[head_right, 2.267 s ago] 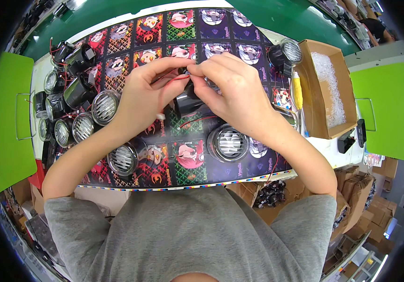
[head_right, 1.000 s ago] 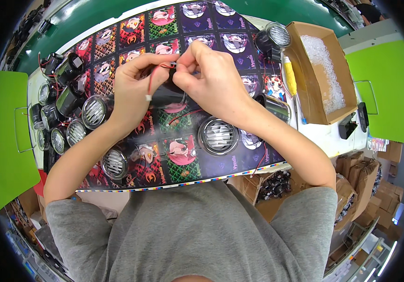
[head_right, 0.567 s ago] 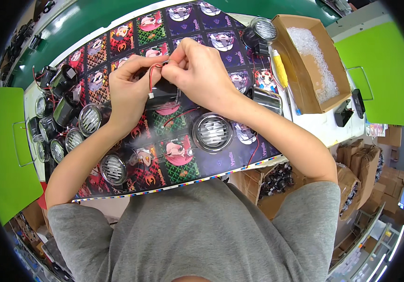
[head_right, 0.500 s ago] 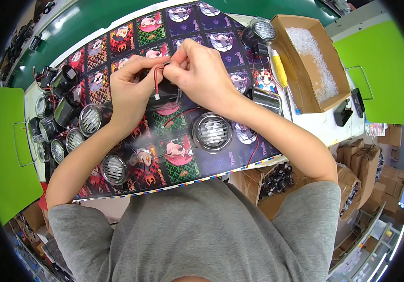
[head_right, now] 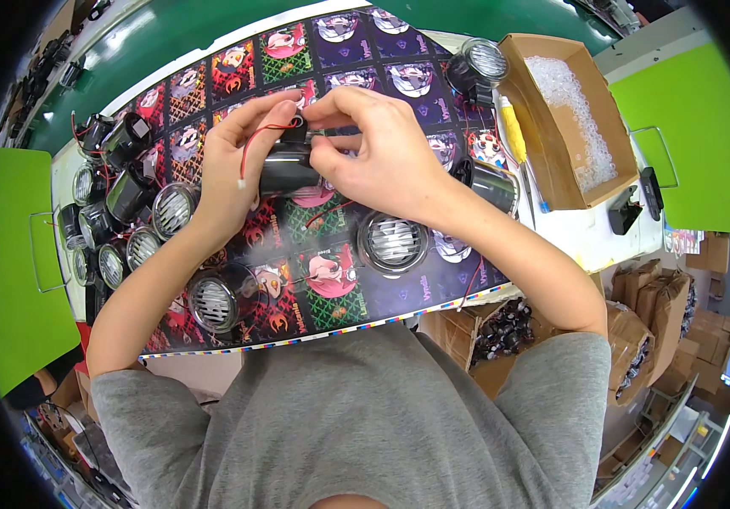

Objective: The person assembles small electronic LED modules by hand, connecting wires and electronic components to the LED lights.

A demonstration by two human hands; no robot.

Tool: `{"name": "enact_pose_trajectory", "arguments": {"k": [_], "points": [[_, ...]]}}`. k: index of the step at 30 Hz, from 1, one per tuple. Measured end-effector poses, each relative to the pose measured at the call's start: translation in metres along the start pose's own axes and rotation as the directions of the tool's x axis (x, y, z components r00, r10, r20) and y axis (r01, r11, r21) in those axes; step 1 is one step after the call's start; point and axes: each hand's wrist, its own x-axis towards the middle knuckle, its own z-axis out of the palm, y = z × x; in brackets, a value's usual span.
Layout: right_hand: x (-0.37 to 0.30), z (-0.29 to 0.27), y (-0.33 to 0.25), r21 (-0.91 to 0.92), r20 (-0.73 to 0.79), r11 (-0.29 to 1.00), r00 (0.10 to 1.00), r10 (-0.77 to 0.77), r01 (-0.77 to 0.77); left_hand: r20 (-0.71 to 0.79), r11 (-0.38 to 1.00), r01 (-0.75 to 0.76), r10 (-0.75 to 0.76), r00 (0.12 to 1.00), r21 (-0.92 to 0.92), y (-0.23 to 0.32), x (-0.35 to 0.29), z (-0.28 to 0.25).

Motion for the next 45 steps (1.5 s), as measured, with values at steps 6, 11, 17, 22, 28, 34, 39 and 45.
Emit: {"name": "enact_pose_trajectory", "arguments": {"k": [6, 11, 17, 22, 28, 34, 39, 45], "points": [[0.008, -0.057, -0.013, -0.687, 0.043, 0.637, 0.895, -0.444, 0.349, 0.223, 0.979, 0.204, -0.201, 0.954, 0.011, 0.016, 0.004, -0.019], [-0.009, -0.182, 0.005, -0.857, -0.305, 0.439, 0.952, -0.01, -0.269, 0.557, 0.696, -0.474, 0.127, 0.821, 0.539, 0.044, -0.009, -0.036], [-0.038, -0.23, 0.05, -0.601, -0.194, 0.554, 0.777, 0.598, -0.576, 0.452, 0.853, -0.003, -0.274, 0.849, 0.522, 0.066, -0.019, -0.036], [-0.041, -0.248, 0.074, -0.692, 0.007, 0.653, 0.902, 0.433, -0.308, 0.437, 0.797, 0.37, -0.58, 0.687, 0.476, 0.091, -0.013, -0.039], [-0.043, -0.236, 0.057, -0.665, -0.058, 0.609, 0.843, 0.534, -0.432, 0.5, 0.865, 0.468, -0.491, 0.714, 0.181, 0.088, -0.008, -0.048], [-0.045, -0.226, 0.044, -0.782, -0.202, 0.478, 0.888, 0.414, -0.401, 0.43, 0.932, 0.328, -0.363, 0.826, 0.157, 0.072, 0.007, -0.055], [-0.051, -0.229, 0.047, -0.803, -0.229, 0.462, 0.911, 0.343, -0.376, 0.331, 0.974, -0.131, 0.063, 0.942, 0.187, 0.054, 0.008, -0.042], [-0.051, -0.236, 0.05, -0.794, -0.27, 0.482, 0.925, 0.268, -0.372, 0.429, 0.993, 0.096, -0.119, 0.896, 0.075, 0.052, 0.011, -0.033]]}}
